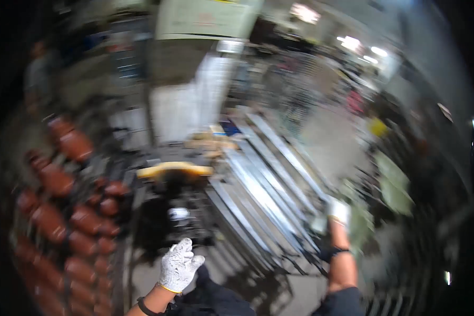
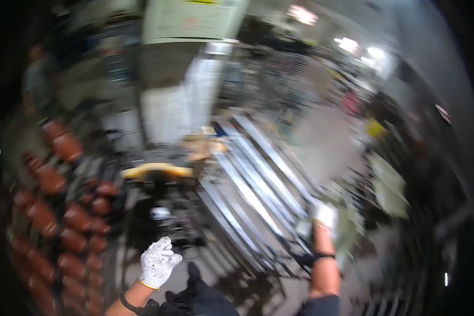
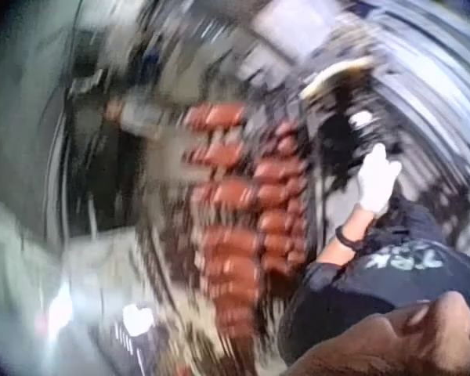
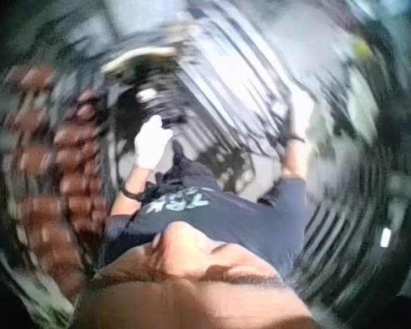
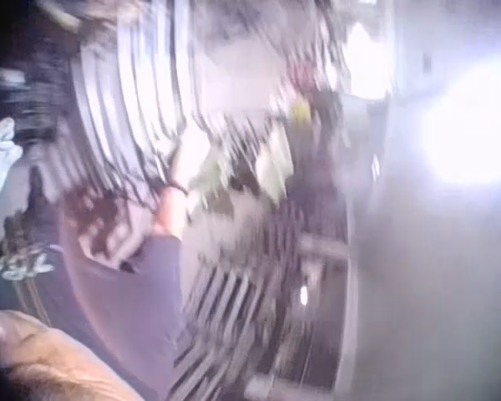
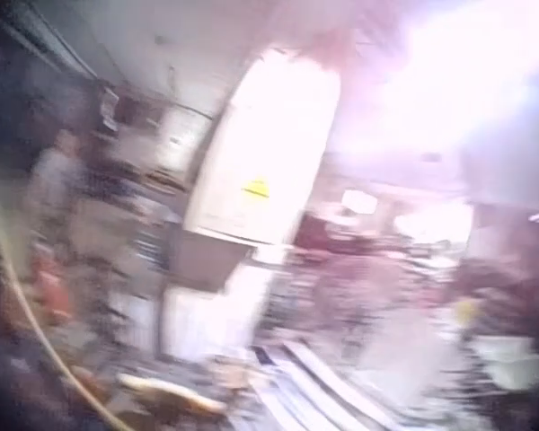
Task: The recorder is performing assembly line tasks in a shoe factory, specifically placing shoe soles onto a heating machine and moving finished shoes.
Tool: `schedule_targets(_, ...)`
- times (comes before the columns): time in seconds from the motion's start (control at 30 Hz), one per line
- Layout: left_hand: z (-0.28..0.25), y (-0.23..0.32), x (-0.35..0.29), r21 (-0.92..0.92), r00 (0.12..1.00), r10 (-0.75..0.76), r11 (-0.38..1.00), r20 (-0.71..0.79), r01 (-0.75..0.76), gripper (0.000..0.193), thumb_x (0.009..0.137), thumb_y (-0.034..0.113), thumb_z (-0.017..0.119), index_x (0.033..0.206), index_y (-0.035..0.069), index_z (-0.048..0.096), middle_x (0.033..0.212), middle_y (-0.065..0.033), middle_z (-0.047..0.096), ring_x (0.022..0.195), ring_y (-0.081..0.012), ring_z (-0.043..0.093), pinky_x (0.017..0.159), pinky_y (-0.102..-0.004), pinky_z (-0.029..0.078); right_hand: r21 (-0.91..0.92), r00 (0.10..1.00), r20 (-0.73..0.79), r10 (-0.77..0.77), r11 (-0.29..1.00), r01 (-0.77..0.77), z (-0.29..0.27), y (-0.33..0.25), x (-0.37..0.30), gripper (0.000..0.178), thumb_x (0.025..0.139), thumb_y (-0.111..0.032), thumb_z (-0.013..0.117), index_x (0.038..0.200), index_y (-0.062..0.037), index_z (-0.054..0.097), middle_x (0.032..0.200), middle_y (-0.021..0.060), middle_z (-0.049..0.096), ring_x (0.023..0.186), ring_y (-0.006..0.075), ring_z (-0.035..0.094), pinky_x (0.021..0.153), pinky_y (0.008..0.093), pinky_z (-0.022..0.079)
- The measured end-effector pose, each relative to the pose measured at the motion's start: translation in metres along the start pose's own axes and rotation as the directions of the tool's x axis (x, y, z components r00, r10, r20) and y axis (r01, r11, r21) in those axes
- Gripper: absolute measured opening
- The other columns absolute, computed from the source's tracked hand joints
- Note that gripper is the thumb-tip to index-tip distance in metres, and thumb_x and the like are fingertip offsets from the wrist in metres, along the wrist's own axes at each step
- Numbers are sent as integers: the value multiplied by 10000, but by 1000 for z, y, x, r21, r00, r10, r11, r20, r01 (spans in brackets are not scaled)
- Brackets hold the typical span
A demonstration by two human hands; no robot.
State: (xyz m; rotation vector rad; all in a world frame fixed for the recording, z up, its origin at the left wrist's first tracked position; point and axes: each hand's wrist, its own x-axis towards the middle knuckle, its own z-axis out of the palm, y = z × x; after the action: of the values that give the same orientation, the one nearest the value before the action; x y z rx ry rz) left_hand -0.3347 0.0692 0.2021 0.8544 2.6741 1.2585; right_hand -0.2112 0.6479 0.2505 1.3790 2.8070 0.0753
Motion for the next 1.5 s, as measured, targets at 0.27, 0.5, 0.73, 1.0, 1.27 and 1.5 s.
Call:
schedule_targets(0.27,-297,-65,-113,-12,69,-77,743,-995,669,850,754,163,872,1444,-107,455,1388,-284,541,1272,-396,551,1126,-427,414,602,870,-479,-112,680,419,53,-6,28,684,897,-154,719,1505,13,455,1442,197,542,1297,252,537,1079,346,444)
schedule_targets(0.5,-341,-39,-80,-219,22,-533,384,-846,897,1103,694,402,864,1542,-39,314,1370,-310,596,1209,-476,618,1023,-482,510,663,641,-353,-682,300,685,-6,-343,-178,456,707,-33,852,1139,-79,714,931,113,707,808,257,690,744,376,561)
schedule_targets(0.73,-372,-73,-98,-371,-22,-610,453,-792,810,1008,606,454,829,1367,-111,484,1256,-314,660,1157,-434,669,973,-477,555,898,257,-80,-963,42,437,-4,-417,-339,473,900,-124,763,1328,36,642,1245,172,723,1101,224,697,972,334,542)
schedule_targets(1.0,-346,-138,-160,-721,268,-679,686,-683,-98,455,829,333,778,1094,-33,722,1098,-143,743,1049,-263,683,984,-408,525,957,175,74,-982,20,-291,-16,-434,-406,514,966,-64,624,1459,17,503,949,34,678,785,98,592,746,239,522)
schedule_targets(1.27,-166,-34,-131,-885,764,-502,425,-406,-191,173,1015,230,623,957,76,677,900,6,656,838,-117,634,703,-276,488,938,568,-275,-776,-347,-20,-103,-474,-416,770,742,-141,837,1417,-1,493,1272,135,636,1102,250,636,944,371,519)
schedule_targets(1.5,-127,-24,-144,-179,958,-156,963,239,202,382,971,324,657,1189,12,639,1228,-204,682,1140,-355,662,943,-434,547,995,793,-22,-608,62,76,-104,-379,-337,840,695,-77,839,1454,-3,488,1309,108,624,1197,216,590,1072,365,464)
